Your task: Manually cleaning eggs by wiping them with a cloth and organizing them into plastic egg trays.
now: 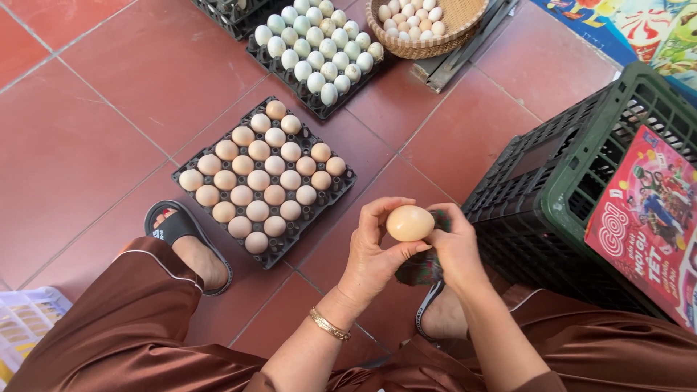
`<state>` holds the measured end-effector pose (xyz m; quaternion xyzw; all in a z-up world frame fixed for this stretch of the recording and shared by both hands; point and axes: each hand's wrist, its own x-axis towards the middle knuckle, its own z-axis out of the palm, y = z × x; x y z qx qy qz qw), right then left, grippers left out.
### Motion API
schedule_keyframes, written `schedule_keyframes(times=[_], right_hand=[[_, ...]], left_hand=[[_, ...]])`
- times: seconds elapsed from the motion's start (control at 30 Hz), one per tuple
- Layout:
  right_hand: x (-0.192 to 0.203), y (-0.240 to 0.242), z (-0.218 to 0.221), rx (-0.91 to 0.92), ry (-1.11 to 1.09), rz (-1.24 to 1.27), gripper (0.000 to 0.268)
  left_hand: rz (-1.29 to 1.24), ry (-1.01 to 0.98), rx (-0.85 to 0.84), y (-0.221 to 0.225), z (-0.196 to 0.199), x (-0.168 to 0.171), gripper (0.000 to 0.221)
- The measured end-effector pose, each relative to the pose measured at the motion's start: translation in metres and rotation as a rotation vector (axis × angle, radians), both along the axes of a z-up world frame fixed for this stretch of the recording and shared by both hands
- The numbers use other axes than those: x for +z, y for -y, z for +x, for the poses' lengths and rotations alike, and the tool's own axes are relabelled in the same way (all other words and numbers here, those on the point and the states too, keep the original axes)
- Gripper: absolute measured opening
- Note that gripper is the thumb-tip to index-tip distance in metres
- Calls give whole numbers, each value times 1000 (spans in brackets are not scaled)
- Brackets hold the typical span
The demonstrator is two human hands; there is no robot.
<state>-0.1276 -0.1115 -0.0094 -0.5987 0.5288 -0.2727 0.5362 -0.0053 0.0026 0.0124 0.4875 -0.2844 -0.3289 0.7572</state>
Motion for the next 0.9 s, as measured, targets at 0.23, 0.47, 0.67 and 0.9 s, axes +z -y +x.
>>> schedule_keyframes(times=[0.23, 0.47, 0.67, 0.9], right_hand=[[-17, 24, -44, -133, 104, 47, 35], [23, 15, -7, -187, 18, 213, 22], [34, 20, 11, -267, -113, 403, 21], [10, 37, 7, -307, -116, 408, 23]], left_hand=[[336, -127, 117, 9, 23, -54, 72], [760, 58, 305, 36, 118, -125, 70], [991, 421, 268, 90, 208, -162, 58], [1235, 901, 90, 123, 246, -225, 54]])
